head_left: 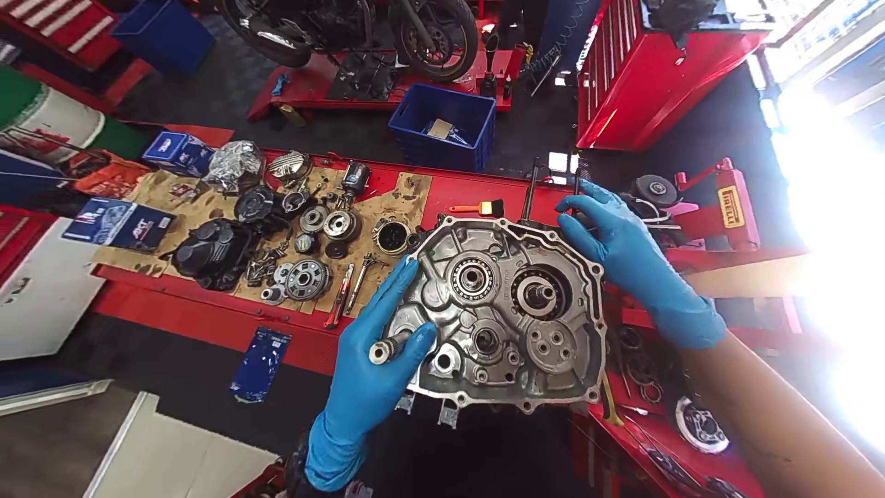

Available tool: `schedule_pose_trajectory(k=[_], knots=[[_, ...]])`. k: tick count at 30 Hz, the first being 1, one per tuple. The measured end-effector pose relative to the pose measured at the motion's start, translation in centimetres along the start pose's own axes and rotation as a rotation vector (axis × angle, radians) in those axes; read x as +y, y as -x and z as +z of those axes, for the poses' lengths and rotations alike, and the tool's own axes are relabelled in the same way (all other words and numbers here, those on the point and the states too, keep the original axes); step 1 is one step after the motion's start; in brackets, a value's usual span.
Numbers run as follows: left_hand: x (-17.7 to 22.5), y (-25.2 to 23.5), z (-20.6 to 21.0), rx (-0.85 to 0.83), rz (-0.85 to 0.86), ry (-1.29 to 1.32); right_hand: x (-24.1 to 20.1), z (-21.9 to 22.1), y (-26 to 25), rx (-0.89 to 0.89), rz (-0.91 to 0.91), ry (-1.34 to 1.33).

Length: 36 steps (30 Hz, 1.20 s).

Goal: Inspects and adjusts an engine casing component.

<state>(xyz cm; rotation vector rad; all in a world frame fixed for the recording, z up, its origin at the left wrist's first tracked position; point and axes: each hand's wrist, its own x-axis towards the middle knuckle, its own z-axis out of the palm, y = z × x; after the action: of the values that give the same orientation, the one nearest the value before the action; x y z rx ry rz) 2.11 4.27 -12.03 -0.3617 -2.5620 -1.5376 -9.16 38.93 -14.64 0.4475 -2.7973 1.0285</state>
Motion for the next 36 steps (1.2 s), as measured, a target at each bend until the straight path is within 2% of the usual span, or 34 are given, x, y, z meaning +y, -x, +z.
schedule_pose_trajectory(k=[12,15,18,20,22,28,36], knots=[[-0.2,-0.8,-0.7,-0.034,-0.035,0.056,-0.1,0.3,0.2,0.032,-0.021,0.076],[0.5,-0.9,-1.4,0.002,0.085,0.036,-0.1,0.2,0.5,0.039,-0.025,0.086],[1.5,-1.1,-1.7,-0.025,0.186,0.214,-0.1,0.3,0.7,0.058,-0.04,0.098],[1.6,-1.5,-1.5,-0.091,0.172,0.371,-0.1,0.3,0.5,0.063,-0.047,0.096],[1.7,-1.9,-1.5,-0.11,0.147,0.389,-0.1,0.3,0.4,0.065,-0.052,0.1],[2.3,-2.0,0.5,0.139,0.166,0.195,-0.2,0.3,0.4,0.057,-0.043,0.12],[2.7,-2.1,0.8,0.175,0.154,0.171,-0.7,-0.1,0.0,0.022,-0.052,0.182]])
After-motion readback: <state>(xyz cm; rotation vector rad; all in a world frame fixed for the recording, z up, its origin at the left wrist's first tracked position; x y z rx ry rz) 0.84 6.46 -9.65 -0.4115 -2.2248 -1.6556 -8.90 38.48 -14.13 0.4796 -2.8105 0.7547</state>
